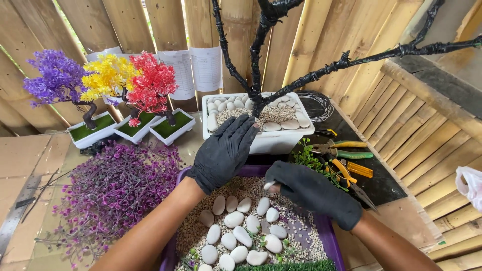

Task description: A person wearing black gloves is decorating a floral arrangement by carefully placing white stones and small artificial plant sprigs into a white pot and a purple tray.

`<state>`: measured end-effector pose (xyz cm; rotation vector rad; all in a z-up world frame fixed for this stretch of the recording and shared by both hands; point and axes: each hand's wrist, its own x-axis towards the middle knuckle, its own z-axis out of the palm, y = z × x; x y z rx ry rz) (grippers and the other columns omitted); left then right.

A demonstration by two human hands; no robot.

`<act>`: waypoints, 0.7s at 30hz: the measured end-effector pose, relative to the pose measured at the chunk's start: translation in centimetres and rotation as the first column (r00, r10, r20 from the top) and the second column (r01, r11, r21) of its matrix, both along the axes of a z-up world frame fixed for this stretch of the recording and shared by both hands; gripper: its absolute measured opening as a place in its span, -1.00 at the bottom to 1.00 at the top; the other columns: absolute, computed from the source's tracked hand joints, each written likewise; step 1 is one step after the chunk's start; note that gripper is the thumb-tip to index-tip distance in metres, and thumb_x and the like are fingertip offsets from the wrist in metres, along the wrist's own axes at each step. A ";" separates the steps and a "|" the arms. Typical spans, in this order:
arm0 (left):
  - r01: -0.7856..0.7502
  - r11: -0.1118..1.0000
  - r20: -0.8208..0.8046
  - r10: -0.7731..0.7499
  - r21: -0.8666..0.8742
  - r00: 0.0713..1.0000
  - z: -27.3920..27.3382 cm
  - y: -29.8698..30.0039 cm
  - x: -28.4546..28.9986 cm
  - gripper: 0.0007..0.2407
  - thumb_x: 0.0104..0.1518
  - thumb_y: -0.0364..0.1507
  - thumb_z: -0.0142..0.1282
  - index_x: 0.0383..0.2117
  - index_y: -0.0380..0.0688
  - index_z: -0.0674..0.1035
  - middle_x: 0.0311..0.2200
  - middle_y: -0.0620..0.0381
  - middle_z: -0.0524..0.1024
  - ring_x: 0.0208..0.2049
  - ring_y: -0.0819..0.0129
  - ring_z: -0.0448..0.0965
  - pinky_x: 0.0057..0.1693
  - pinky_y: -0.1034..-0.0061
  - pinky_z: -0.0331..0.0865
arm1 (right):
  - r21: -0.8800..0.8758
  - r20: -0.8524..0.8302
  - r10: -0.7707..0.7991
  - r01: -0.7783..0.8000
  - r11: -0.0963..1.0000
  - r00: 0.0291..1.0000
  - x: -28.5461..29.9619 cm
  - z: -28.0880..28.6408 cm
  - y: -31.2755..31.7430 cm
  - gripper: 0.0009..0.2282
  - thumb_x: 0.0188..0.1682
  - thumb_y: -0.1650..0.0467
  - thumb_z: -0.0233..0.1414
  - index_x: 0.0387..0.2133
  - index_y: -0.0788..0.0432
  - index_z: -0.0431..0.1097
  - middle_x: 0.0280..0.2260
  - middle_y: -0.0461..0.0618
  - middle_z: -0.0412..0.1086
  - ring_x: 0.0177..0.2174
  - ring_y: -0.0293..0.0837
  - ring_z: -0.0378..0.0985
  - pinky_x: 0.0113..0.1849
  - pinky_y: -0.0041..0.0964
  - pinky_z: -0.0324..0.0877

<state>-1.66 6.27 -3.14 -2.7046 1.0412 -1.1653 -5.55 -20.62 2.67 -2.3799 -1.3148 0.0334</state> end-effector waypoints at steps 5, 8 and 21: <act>-0.010 1.000 0.008 0.010 -0.027 1.000 0.4 0.8 -0.4 -0.45 0.36 -0.18 -0.24 0.44 -0.14 0.09 0.43 -0.09 0.11 0.43 -0.06 0.09 0.49 0.02 -0.09 | 0.230 -0.009 -0.232 0.228 0.946 0.973 3.5 4.2 1.0 -0.86 0.02 0.32 0.15 -0.18 -0.02 0.50 -0.36 -0.07 0.52 -0.31 -0.06 0.65 -0.27 -0.16 0.53; -0.027 0.999 0.020 0.027 -0.034 0.999 0.6 0.9 -0.5 -0.44 0.35 -0.19 -0.22 0.44 -0.15 0.09 0.43 -0.10 0.11 0.42 -0.04 0.11 0.48 0.02 -0.08 | 0.359 0.028 -0.314 0.283 0.889 0.949 4.1 6.6 2.3 -0.83 0.12 0.38 0.04 -0.11 0.21 0.44 -0.32 0.05 0.51 -0.21 -0.04 0.59 -0.11 -0.23 0.42; 0.066 0.993 0.036 -0.063 -0.095 0.997 -0.7 1.3 0.6 -0.44 0.32 -0.21 -0.13 0.42 -0.15 0.14 0.40 -0.10 0.17 0.41 -0.07 0.13 0.48 0.00 -0.03 | 0.585 0.075 -0.355 0.248 0.773 0.932 9.2 2.7 6.4 -0.81 0.01 0.29 0.28 -0.27 0.15 0.56 -0.45 0.13 0.56 -0.34 0.13 0.60 -0.29 -0.08 0.52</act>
